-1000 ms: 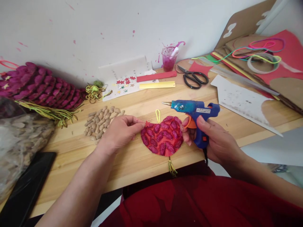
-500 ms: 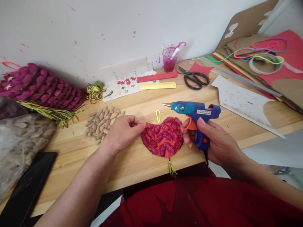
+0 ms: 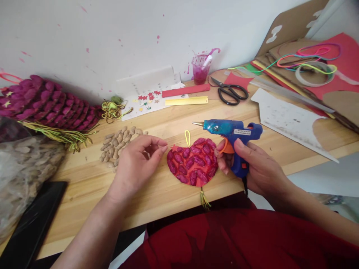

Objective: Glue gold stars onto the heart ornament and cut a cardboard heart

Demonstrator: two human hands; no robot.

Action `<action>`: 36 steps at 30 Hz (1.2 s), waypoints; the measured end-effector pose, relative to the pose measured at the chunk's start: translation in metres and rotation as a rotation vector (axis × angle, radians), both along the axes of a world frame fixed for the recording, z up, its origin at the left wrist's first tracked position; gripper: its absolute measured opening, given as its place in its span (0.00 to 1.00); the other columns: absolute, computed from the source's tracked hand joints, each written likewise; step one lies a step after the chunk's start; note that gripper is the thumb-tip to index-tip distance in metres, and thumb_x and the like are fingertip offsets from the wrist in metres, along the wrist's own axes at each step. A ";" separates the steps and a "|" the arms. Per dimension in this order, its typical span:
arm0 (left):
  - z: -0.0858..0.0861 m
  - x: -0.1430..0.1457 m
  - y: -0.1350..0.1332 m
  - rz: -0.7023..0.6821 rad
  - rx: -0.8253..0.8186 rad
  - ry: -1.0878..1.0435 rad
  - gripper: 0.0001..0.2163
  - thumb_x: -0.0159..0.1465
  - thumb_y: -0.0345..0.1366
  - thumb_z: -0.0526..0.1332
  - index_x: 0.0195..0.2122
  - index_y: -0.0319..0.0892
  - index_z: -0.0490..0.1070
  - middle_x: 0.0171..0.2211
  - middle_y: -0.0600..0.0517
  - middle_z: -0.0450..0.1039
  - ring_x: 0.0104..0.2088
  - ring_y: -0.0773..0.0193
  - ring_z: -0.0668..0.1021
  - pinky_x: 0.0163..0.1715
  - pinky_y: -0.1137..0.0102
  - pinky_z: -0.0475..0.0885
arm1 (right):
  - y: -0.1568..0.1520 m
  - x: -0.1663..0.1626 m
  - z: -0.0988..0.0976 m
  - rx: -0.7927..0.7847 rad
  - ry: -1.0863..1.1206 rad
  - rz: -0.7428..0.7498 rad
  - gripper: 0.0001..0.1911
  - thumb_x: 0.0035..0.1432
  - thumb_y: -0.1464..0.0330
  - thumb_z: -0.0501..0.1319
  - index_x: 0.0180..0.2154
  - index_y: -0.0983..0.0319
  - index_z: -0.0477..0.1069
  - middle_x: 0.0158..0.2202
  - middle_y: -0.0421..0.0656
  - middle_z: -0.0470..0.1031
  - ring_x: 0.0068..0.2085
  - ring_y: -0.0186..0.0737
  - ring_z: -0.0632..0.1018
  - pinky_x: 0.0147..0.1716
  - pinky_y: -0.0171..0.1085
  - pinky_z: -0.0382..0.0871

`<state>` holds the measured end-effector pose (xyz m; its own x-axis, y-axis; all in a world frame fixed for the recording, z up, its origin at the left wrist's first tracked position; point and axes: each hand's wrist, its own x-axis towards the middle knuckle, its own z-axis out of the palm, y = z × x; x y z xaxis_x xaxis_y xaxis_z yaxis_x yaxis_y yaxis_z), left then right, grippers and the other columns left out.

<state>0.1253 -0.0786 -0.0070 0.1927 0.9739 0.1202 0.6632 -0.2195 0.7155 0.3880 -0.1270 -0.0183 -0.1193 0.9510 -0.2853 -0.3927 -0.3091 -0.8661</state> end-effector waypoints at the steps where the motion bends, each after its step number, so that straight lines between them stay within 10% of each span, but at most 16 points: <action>1: -0.002 -0.001 -0.004 -0.026 0.088 0.017 0.06 0.63 0.36 0.63 0.38 0.43 0.78 0.34 0.51 0.78 0.31 0.65 0.75 0.29 0.70 0.69 | 0.000 0.000 0.000 0.002 0.004 0.003 0.16 0.59 0.54 0.64 0.33 0.60 0.72 0.26 0.43 0.73 0.26 0.38 0.74 0.27 0.36 0.68; 23: -0.017 -0.002 -0.009 -0.201 0.301 0.024 0.10 0.65 0.26 0.61 0.45 0.43 0.78 0.41 0.50 0.80 0.44 0.62 0.77 0.48 0.65 0.72 | 0.001 0.001 -0.007 0.011 0.034 -0.014 0.16 0.58 0.54 0.66 0.35 0.60 0.76 0.25 0.41 0.73 0.26 0.35 0.74 0.27 0.33 0.69; 36: -0.015 -0.007 -0.013 -0.271 0.594 0.465 0.17 0.66 0.24 0.59 0.51 0.49 0.77 0.40 0.48 0.75 0.43 0.57 0.73 0.47 0.57 0.68 | 0.000 0.001 -0.004 0.008 0.034 -0.013 0.17 0.59 0.53 0.66 0.36 0.62 0.75 0.26 0.42 0.74 0.26 0.35 0.74 0.27 0.33 0.68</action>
